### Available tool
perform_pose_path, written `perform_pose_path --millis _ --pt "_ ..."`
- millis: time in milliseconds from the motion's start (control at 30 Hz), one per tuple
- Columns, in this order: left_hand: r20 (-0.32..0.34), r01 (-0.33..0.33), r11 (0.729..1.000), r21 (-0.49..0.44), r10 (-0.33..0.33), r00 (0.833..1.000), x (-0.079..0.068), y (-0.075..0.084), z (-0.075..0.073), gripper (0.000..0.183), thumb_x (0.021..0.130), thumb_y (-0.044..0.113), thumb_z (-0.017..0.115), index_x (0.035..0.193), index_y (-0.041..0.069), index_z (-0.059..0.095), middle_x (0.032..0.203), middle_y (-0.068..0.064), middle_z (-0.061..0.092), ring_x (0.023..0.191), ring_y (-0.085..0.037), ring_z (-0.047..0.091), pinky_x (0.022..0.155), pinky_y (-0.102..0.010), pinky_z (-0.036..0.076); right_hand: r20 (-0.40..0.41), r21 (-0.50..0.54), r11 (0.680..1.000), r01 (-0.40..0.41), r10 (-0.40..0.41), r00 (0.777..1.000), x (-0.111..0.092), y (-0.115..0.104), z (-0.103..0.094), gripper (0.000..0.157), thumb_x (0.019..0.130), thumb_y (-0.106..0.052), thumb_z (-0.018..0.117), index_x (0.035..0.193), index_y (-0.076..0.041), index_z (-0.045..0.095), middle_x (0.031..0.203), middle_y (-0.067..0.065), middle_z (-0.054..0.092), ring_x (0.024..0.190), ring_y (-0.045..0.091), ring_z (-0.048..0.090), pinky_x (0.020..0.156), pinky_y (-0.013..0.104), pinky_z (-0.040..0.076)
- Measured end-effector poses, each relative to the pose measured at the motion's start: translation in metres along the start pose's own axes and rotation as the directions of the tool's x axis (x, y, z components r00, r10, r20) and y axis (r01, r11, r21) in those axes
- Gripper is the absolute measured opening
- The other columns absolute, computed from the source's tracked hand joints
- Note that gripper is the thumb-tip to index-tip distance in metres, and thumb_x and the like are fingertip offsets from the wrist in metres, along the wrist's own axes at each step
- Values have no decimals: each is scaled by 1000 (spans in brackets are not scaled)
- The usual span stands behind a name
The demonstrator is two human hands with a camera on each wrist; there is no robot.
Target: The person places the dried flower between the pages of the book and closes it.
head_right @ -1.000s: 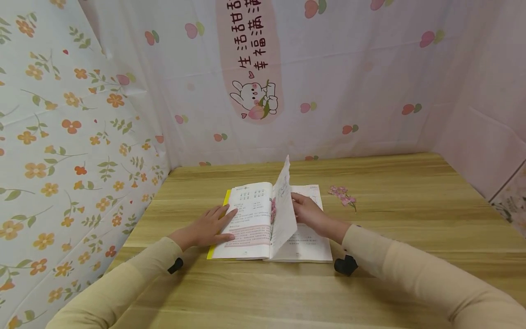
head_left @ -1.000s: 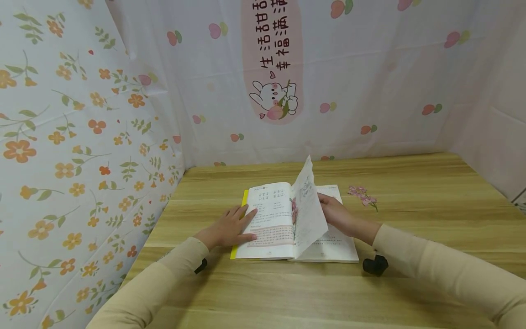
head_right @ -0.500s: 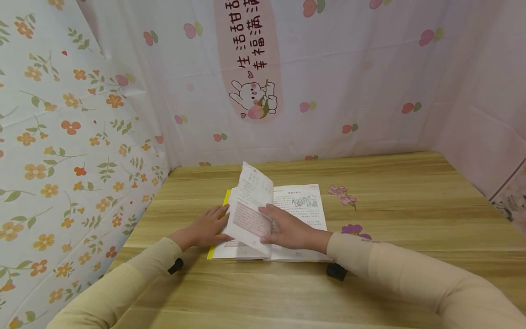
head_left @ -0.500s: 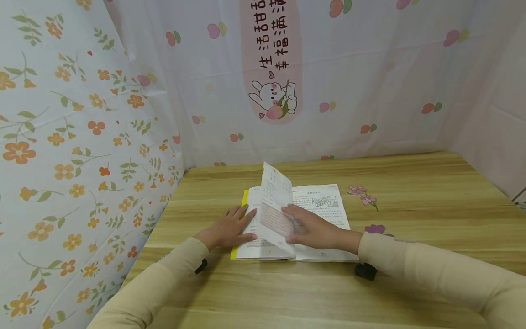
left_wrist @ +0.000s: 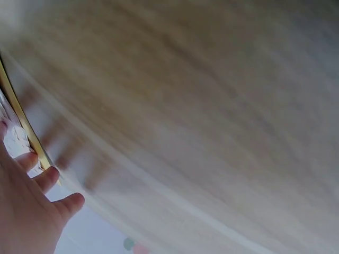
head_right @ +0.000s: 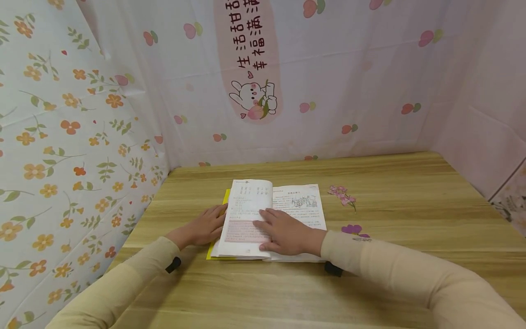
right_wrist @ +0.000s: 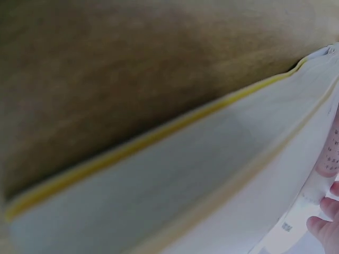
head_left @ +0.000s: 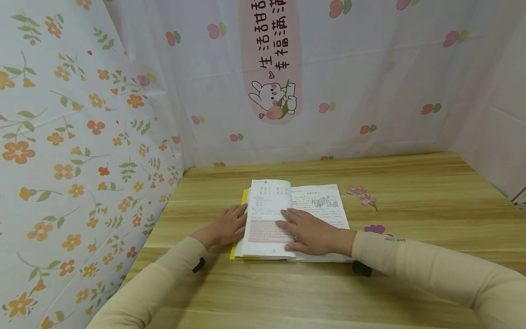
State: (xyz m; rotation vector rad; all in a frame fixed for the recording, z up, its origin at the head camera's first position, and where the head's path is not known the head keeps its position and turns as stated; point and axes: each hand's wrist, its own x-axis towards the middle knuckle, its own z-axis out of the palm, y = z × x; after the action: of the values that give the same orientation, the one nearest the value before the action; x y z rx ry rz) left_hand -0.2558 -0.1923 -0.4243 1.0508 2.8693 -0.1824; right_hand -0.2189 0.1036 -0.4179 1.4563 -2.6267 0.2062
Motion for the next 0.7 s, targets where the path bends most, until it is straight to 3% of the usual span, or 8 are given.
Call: perform_pose_path --millis 200,433,567,700 --pt "-76 15 1000 -15 -17 997 0 -3 -2 51 95 34 25 140 10 25 141 -12 24 126 -28 23 98 -45 20 33 -48 998 29 -28 999 2 1 1 65 88 -56 32 136 -13 34 139 16 26 128 31 20 100 43 19" --pt "-206 35 999 -15 -37 978 1 -3 -4 55 94 33 30 138 1 24 136 -18 30 123 -29 29 95 -46 25 47 -30 999 32 -31 998 5 1 1 64 88 -55 33 136 -12 34 139 18 25 129 30 17 101 41 17" --pt "-203 69 998 -3 -68 977 5 -1 -6 65 92 48 28 141 7 19 139 -16 27 124 -29 27 96 -46 25 81 -24 999 39 -37 996 8 1 2 66 88 -56 31 136 -12 33 140 17 23 130 29 15 101 41 18" --pt "-153 40 998 43 -33 988 8 3 -9 75 85 64 22 142 14 19 141 -14 24 124 -29 26 97 -44 24 98 -69 994 82 -75 992 13 0 3 65 89 -56 30 135 -10 34 140 16 25 129 30 17 101 40 19"
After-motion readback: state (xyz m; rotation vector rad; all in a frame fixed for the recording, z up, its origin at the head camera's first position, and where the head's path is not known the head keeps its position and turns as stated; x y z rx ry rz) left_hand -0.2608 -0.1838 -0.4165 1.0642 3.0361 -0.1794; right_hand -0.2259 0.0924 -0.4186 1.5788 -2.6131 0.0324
